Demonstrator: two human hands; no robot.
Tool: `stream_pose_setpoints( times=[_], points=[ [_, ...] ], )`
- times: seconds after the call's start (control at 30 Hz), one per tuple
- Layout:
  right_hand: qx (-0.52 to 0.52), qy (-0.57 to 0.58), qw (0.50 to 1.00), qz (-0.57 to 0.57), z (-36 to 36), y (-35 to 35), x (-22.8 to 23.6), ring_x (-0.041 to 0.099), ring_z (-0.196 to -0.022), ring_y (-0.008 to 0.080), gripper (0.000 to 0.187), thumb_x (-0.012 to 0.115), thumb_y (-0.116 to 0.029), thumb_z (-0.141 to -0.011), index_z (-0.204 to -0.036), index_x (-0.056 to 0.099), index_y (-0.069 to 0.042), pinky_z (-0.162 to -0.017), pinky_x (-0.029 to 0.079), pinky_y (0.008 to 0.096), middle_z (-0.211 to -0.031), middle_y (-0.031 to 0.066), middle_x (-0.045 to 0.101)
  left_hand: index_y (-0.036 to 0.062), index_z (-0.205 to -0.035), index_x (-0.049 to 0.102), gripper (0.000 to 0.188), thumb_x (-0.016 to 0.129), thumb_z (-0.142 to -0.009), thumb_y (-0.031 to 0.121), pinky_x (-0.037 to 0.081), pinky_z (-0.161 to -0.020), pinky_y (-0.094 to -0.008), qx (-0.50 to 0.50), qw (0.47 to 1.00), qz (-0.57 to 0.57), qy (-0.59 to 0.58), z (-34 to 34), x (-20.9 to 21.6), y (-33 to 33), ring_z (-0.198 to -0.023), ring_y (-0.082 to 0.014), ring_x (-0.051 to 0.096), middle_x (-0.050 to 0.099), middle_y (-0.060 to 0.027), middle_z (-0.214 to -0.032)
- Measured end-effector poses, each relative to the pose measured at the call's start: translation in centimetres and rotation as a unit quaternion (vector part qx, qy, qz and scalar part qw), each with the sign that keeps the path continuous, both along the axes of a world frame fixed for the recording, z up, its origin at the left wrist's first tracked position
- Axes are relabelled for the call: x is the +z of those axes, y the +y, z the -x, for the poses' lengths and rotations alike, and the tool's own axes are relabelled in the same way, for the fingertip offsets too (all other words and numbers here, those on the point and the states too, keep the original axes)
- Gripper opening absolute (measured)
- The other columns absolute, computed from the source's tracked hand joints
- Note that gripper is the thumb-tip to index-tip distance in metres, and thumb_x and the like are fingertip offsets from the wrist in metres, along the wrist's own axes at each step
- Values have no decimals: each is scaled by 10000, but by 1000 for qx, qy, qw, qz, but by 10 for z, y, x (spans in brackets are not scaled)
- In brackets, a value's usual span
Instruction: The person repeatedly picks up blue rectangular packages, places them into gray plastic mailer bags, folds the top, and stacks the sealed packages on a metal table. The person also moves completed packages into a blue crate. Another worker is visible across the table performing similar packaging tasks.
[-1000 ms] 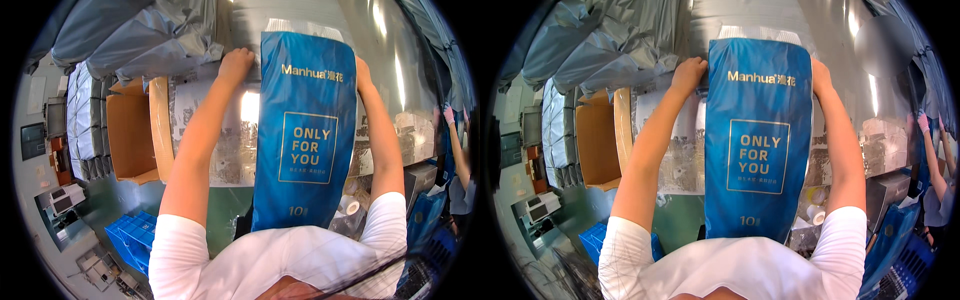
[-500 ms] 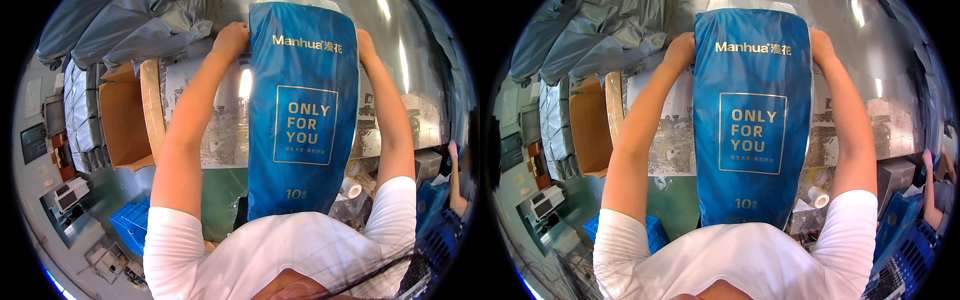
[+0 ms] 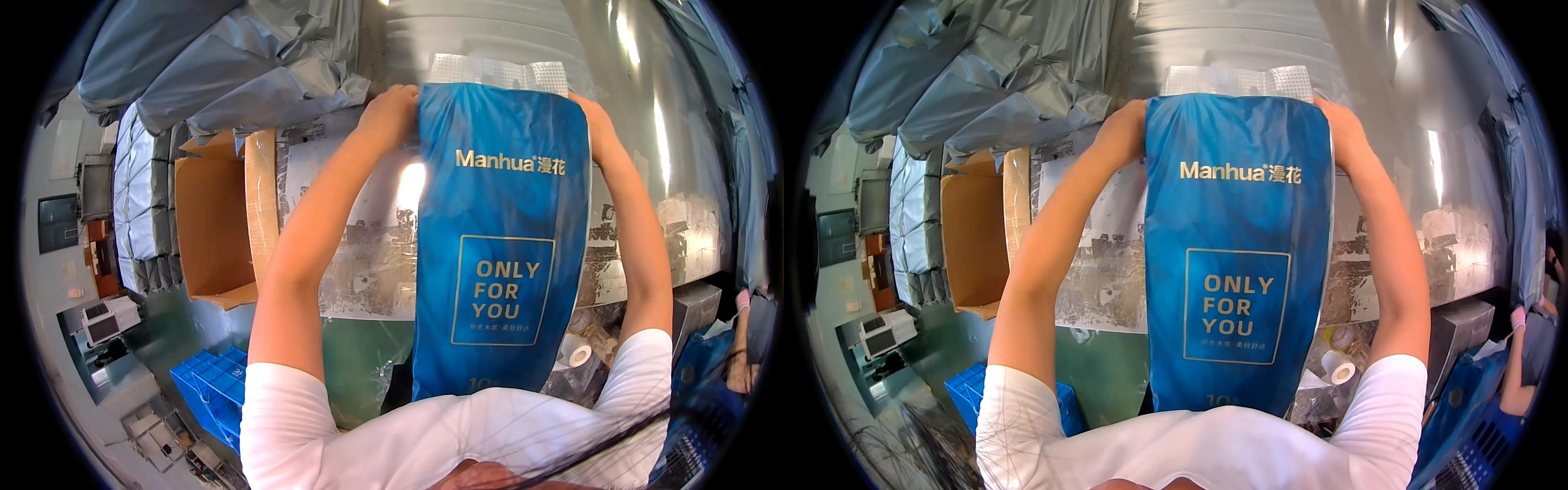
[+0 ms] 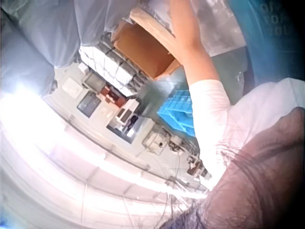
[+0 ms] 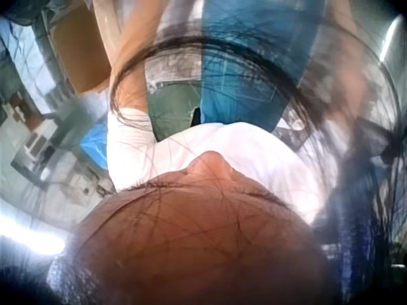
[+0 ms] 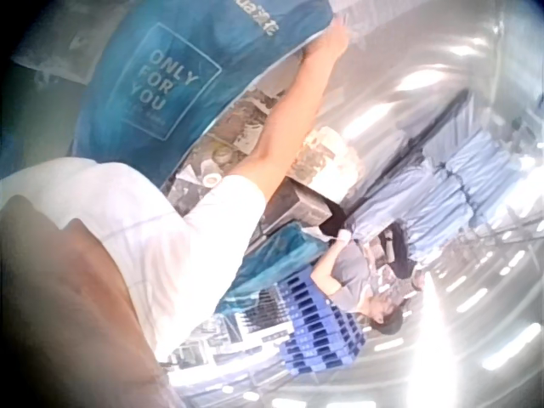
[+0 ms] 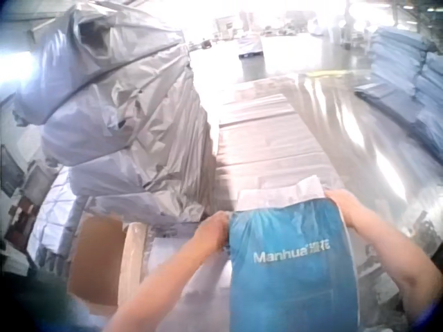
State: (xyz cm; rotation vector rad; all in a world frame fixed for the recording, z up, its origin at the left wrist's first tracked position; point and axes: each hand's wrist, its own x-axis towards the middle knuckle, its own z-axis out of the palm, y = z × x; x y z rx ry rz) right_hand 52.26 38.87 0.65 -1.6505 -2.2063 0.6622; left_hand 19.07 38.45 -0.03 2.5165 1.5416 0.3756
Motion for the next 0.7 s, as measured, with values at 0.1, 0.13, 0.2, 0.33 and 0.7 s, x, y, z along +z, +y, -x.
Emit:
stream_pose_setpoints(
  times=[0.1, 0.13, 0.2, 0.33, 0.7],
  points=[
    [-8, -96, 995, -41, 7, 2, 2, 576, -860, 287, 302, 515, -224, -776, -1008, 577, -41, -747, 439, 314, -916, 156, 611, 50, -769, 526, 78, 510, -700, 17, 471, -687, -354, -8, 996, -87, 11, 0, -12, 5, -867, -263, 533, 532, -77, -841],
    [1, -143, 988, -65, 9, 3, 5, 575, -847, 302, 291, 517, -221, -766, -987, 587, -45, -735, 442, 315, -900, 161, 611, 60, -759, 522, 72, 504, -704, 17, 471, -683, -351, -28, 992, -125, 5, 2, -14, 9, -866, -253, 532, 526, -74, -839],
    [2, -106, 990, -89, -2, 12, -13, 565, -829, 320, 241, 503, -233, -754, -884, 599, -54, -718, 446, 354, -901, 148, 598, 63, -759, 527, 62, 506, -709, 33, 471, -683, -348, -24, 996, -89, 10, 6, -27, 21, -842, -254, 540, 532, -74, -822],
    [34, -96, 984, -144, -14, 34, -15, 564, -801, 329, 203, 491, -230, -739, -786, 610, -72, -681, 451, 381, -875, 125, 596, 50, -759, 531, 55, 501, -714, 44, 470, -687, -345, -31, 983, -126, 128, -2, -27, 33, -769, -263, 564, 553, -89, -778],
    [-85, -184, 976, -84, -4, 58, -10, 571, -817, 346, 181, 488, -237, -772, -873, 566, -108, -643, 444, 424, -859, 140, 607, 45, -845, 435, 108, 468, -763, 108, 445, -664, -438, 87, 993, -22, 73, -13, -4, 42, -801, -355, 563, 570, -157, -864]
  ],
)
